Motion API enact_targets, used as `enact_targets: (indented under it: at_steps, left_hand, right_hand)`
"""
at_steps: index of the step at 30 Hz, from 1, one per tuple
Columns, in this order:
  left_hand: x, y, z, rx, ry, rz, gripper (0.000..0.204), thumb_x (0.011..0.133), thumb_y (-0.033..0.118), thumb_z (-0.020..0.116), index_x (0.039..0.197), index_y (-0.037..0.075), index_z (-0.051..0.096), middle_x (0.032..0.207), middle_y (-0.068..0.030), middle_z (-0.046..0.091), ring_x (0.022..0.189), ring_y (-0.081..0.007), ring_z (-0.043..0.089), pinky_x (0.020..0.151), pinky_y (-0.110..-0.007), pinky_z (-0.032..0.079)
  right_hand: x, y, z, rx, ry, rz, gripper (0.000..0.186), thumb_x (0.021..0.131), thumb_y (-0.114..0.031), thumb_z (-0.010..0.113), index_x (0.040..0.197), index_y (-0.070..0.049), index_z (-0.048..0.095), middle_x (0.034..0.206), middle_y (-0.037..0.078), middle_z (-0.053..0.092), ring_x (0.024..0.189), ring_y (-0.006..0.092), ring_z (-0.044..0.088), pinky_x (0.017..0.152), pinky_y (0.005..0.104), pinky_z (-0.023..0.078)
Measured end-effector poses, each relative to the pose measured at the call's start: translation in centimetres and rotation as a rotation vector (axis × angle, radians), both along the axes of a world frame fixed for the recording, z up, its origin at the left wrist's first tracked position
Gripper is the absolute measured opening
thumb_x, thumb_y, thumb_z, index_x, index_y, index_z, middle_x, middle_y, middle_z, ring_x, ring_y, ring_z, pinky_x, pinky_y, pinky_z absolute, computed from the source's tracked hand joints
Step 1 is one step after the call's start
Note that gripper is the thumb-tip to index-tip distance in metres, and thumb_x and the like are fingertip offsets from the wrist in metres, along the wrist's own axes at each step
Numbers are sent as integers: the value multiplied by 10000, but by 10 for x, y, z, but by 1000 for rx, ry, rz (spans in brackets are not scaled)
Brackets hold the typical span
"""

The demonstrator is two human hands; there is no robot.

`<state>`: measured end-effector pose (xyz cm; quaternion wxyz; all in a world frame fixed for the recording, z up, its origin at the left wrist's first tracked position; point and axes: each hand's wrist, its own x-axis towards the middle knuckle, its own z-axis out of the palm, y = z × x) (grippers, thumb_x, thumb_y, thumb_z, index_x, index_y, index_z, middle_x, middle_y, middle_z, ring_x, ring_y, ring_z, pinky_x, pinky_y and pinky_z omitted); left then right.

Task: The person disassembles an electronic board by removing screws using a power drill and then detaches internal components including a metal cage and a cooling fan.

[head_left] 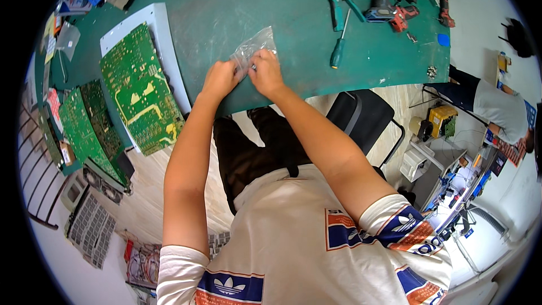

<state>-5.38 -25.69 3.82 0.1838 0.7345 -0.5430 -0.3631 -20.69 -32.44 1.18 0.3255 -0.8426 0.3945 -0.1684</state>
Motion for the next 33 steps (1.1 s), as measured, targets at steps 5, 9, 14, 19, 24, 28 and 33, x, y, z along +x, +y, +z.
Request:
enact_targets:
  at_steps: [5, 9, 14, 19, 24, 28, 33]
  left_hand:
    - [1, 13, -16, -48, -39, 81, 190, 836, 206, 668, 915, 34, 685, 769, -249, 653, 753, -448, 638, 700, -515, 518]
    - [-6, 3, -3, 4, 139, 159, 204, 839, 176, 646, 940, -1, 656, 794, -270, 651, 776, -461, 635, 710, -526, 515]
    - [5, 27, -23, -116, -15, 155, 213, 860, 171, 634, 972, -10, 643, 813, -273, 657, 784, -467, 635, 718, -532, 509]
    - [-5, 15, -6, -39, 25, 155, 244, 876, 231, 655, 1030, 42, 671, 811, -253, 662, 781, -451, 642, 712, -522, 511]
    - [-10, 8, 3, -50, -85, 39, 235, 885, 239, 656, 1050, 76, 695, 786, -240, 661, 760, -434, 649, 683, -513, 507]
    - [-6, 9, -1, -75, -28, 55, 205, 886, 219, 658, 1014, 61, 680, 780, -252, 657, 747, -437, 648, 667, -513, 507]
    - [-2, 18, -3, -139, 47, 168, 177, 891, 176, 655, 945, 9, 637, 728, -246, 644, 691, -433, 642, 640, -472, 512]
  right_hand:
    - [6, 2, 6, 3, -50, 13, 126, 686, -8, 729, 779, -48, 655, 957, 110, 592, 978, 330, 553, 848, 418, 468]
    - [-2, 0, 6, 35, -46, -19, 132, 691, -14, 731, 787, -46, 647, 955, 117, 586, 980, 333, 549, 847, 419, 465]
    - [12, 6, 12, 16, -40, 9, 151, 692, -25, 741, 809, -48, 647, 956, 122, 579, 990, 337, 540, 855, 422, 465]
    - [4, 3, 10, 18, 4, -23, 160, 684, -28, 750, 812, -49, 657, 945, 118, 587, 982, 336, 555, 851, 423, 474]
    - [1, 0, 10, 51, -32, -47, 167, 673, -38, 765, 800, -51, 658, 926, 119, 590, 973, 334, 562, 850, 422, 479]
    - [4, 0, 11, 36, -43, -50, 152, 682, -51, 764, 773, -48, 642, 918, 120, 588, 971, 337, 560, 850, 426, 477]
    - [1, -1, 15, 127, -50, 9, 173, 719, -83, 750, 853, -40, 650, 912, 133, 594, 959, 341, 574, 842, 432, 482]
